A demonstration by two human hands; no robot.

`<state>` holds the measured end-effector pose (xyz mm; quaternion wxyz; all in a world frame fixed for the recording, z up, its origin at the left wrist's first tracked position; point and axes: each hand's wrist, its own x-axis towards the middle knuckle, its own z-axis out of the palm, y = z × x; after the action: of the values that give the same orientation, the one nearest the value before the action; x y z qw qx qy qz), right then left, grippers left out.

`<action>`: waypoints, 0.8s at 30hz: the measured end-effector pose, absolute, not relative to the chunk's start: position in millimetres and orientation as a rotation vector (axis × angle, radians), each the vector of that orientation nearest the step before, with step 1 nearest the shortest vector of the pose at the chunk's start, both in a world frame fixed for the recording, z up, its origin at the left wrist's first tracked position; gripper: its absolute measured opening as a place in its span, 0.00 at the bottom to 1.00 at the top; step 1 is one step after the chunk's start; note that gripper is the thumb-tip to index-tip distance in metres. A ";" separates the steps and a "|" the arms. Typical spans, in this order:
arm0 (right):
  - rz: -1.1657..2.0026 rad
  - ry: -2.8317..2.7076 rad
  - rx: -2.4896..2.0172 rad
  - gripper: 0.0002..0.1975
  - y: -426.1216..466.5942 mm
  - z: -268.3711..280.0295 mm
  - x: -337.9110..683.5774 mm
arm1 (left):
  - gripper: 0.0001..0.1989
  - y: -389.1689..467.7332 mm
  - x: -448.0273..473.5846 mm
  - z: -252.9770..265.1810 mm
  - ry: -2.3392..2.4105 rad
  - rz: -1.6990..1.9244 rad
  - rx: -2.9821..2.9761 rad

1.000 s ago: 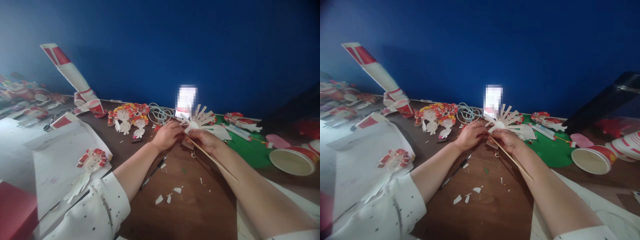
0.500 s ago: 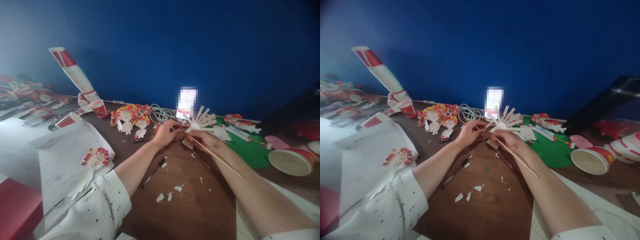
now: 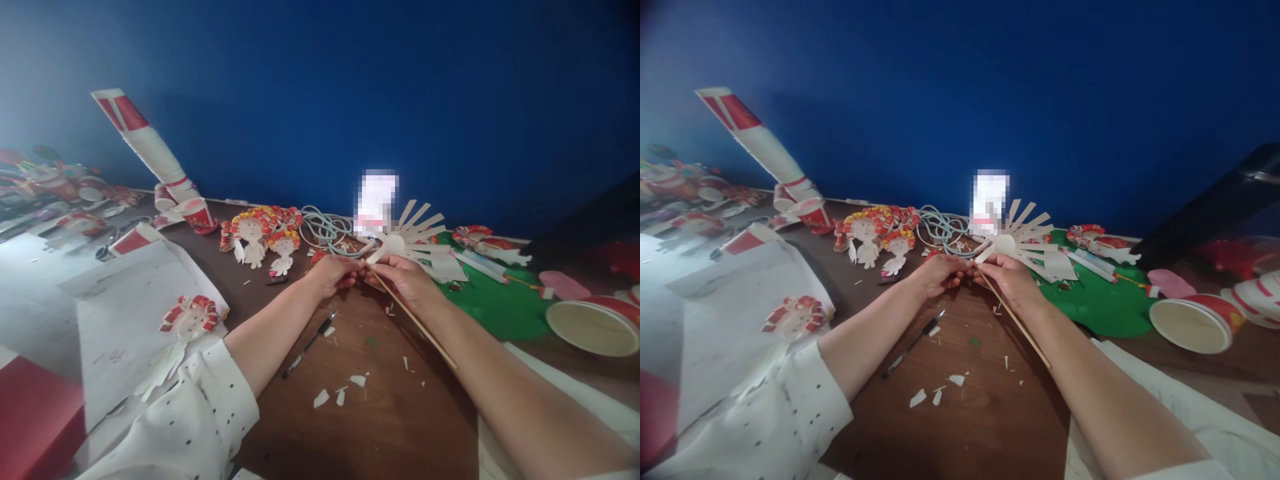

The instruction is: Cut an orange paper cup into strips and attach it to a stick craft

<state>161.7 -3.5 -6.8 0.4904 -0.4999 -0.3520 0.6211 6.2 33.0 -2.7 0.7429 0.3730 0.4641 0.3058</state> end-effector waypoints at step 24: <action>1.307 -1.045 -1.362 0.09 -6.6 -15.8 159.8 | 0.05 27.8 13.8 -1.1 1.085 0.762 0.721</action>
<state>159.8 -6.6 -15.8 0.4723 -0.5565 -0.4267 0.5340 13.8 27.8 -1.1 0.7286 0.3273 0.4923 0.3460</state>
